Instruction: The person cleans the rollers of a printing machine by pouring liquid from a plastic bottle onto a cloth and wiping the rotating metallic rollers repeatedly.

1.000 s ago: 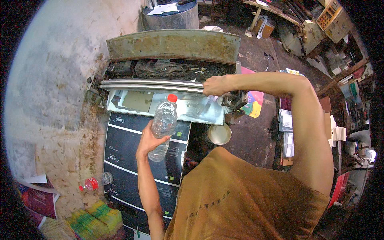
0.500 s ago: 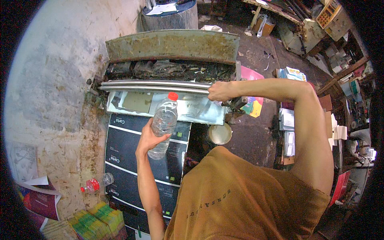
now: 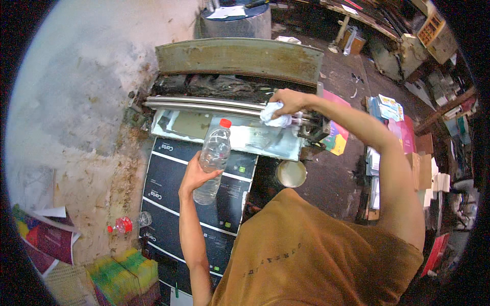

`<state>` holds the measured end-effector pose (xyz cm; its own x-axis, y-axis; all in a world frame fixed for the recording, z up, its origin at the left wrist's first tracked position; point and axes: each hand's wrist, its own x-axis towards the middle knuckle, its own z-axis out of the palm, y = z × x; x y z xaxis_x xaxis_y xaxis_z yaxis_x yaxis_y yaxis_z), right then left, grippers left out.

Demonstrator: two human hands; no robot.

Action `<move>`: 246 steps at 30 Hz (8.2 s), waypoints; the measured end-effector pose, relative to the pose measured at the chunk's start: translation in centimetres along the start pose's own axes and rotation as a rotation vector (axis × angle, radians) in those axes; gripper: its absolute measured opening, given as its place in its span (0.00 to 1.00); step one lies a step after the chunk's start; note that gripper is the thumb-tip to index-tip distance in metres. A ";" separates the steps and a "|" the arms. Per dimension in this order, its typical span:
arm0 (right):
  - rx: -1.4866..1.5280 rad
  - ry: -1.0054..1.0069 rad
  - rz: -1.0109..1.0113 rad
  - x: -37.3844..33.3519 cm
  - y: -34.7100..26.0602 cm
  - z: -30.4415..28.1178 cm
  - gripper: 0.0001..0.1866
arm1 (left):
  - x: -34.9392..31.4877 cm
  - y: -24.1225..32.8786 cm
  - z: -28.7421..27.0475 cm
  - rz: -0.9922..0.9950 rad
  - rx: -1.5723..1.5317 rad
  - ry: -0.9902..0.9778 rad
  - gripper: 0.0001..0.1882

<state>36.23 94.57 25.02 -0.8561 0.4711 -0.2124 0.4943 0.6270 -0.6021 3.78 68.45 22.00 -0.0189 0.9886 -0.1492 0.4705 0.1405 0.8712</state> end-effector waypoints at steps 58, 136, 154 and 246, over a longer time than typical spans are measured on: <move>1.838 0.893 0.745 21.9 -6.6 26.2 0.17 | 5.9 -1.1 -8.8 -0.312 0.648 -0.315 0.35; 1.882 0.935 0.689 22.2 -6.8 25.4 0.12 | 7.0 0.1 -9.8 -0.367 0.791 -0.330 0.40; 1.901 0.938 0.688 22.0 -6.0 26.6 0.11 | 9.0 1.0 -9.9 -0.449 0.992 -0.383 0.43; 2.056 0.887 0.567 22.7 -6.0 27.2 0.28 | 7.9 3.4 -9.1 -0.374 1.070 -0.280 0.40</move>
<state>9.75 84.62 2.93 -0.1986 0.7291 -0.6550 -0.6683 -0.5896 -0.4536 -2.79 77.19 28.05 -0.1812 0.8298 -0.5278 0.9829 0.1714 -0.0680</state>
